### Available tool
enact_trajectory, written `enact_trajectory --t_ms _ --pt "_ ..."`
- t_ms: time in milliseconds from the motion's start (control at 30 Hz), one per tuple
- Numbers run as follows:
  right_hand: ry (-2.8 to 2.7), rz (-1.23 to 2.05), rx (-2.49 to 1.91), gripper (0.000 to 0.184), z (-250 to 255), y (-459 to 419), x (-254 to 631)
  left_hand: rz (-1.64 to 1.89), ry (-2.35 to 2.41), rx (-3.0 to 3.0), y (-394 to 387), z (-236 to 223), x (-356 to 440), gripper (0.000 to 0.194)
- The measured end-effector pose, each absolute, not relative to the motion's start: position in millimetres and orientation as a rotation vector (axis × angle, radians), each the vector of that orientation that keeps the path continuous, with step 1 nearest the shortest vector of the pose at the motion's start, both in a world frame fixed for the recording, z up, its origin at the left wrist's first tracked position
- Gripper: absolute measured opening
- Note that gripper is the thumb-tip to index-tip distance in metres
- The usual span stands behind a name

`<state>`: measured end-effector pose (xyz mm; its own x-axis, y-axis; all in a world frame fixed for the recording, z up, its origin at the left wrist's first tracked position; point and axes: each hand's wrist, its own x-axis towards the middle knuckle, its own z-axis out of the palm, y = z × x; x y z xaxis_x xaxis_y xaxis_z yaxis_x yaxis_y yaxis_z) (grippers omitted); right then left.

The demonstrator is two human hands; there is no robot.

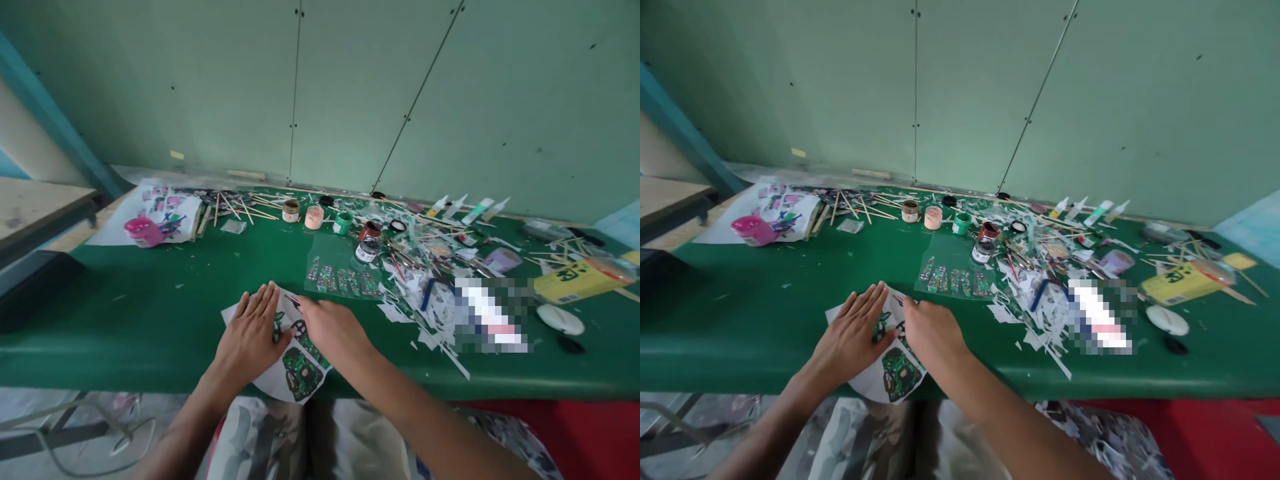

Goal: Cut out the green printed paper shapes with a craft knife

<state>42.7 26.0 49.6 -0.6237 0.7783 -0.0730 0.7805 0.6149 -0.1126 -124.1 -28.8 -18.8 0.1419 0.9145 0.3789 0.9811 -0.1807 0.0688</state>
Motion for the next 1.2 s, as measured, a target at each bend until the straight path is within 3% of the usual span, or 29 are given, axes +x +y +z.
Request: enact_trajectory --t_ms 267,633,1200 --pt "2.735 -0.257 1.449 0.046 59 28 30 -0.464 -1.95 -2.165 -19 3 -116 0.065" --pt "2.659 -0.337 1.486 0.052 54 19 26 -0.458 -2.021 -2.109 -20 -5 -109 0.05" --pt "2.848 -0.091 1.09 0.061 49 29 76 -0.425 -1.993 -2.117 -22 -2 -107 0.049"
